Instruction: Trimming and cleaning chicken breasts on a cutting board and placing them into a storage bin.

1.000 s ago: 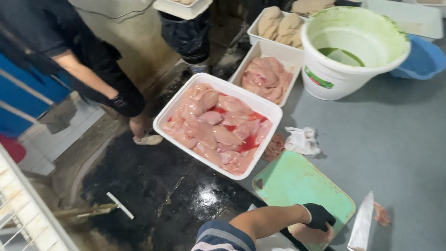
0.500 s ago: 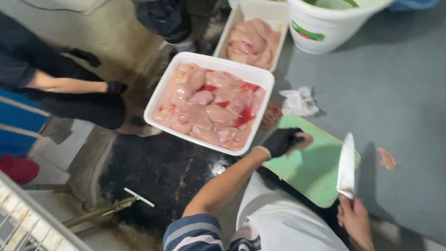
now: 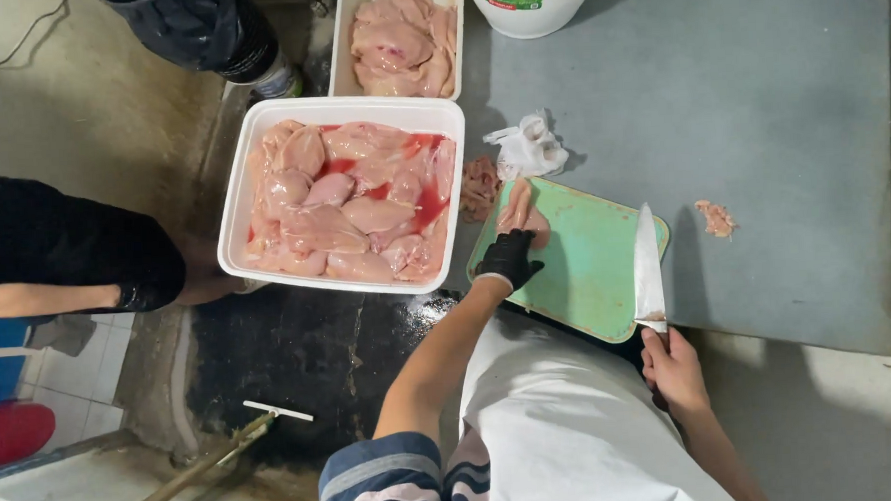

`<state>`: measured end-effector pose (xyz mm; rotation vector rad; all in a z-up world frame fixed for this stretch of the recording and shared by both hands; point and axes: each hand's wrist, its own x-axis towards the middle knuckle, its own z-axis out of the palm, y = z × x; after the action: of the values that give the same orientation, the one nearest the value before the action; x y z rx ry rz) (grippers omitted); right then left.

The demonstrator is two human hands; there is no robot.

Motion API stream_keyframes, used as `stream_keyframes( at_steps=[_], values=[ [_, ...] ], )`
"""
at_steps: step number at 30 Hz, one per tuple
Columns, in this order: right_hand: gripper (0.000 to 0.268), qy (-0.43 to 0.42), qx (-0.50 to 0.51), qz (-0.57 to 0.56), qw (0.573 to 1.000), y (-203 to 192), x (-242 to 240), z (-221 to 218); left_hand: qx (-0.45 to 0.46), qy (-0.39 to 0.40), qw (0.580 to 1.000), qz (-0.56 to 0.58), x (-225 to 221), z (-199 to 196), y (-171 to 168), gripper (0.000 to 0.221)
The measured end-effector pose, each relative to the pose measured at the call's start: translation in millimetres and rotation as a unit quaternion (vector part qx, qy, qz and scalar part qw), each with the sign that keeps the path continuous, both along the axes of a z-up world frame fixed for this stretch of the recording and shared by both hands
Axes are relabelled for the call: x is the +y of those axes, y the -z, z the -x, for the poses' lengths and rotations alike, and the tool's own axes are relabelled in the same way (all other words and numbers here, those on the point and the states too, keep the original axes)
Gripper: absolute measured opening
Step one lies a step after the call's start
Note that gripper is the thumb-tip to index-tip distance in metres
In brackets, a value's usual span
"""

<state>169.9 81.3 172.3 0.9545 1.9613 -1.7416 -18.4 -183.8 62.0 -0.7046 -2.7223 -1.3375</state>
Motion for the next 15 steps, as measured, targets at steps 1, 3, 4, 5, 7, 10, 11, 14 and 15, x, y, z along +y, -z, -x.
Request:
stream_keyframes(
  at_steps=[1,3,4,5,7,10,11,14,15],
  values=[
    [0.026,0.0,-0.014,-0.004,1.0,-2.5,-2.9,-5.1,-0.034,-0.015,0.996,-0.076,5.1,-2.2,9.8,0.126],
    [0.03,-0.008,-0.013,-0.01,1.0,8.4,2.4,-12.4,-0.052,-0.036,0.986,-0.153,30.8,15.7,53.7,0.116],
    [0.032,-0.024,0.015,-0.033,0.999,23.1,5.9,-16.0,-0.042,-0.106,0.949,-0.292,42.6,33.8,86.9,0.088],
    [0.035,-0.04,0.044,-0.056,0.997,37.6,8.9,-19.2,-0.029,-0.169,0.888,-0.426,52.6,53.7,118.9,0.064],
    [0.038,-0.07,0.036,-0.077,0.994,62.1,19.4,-14.7,-0.089,-0.276,0.859,-0.423,58.4,63.1,79.9,0.049],
    [0.036,-0.08,-0.003,-0.122,0.989,89.1,28.4,-13.7,-0.163,-0.278,0.732,-0.601,65.4,75.8,120.8,0.046],
    [0.035,-0.064,-0.021,-0.137,0.988,97.6,30.0,-10.0,-0.154,-0.162,0.622,-0.75,67.8,87.8,150.0,0.061],
    [0.038,-0.042,-0.046,-0.075,0.995,109.1,37.5,10.1,-0.194,-0.232,0.588,-0.75,73.9,85.7,138.3,0.06],
    [0.038,-0.051,-0.045,-0.078,0.995,127.3,37.6,-1.3,-0.187,-0.237,0.584,-0.754,73.6,74.8,136.2,0.06]
  ],
)
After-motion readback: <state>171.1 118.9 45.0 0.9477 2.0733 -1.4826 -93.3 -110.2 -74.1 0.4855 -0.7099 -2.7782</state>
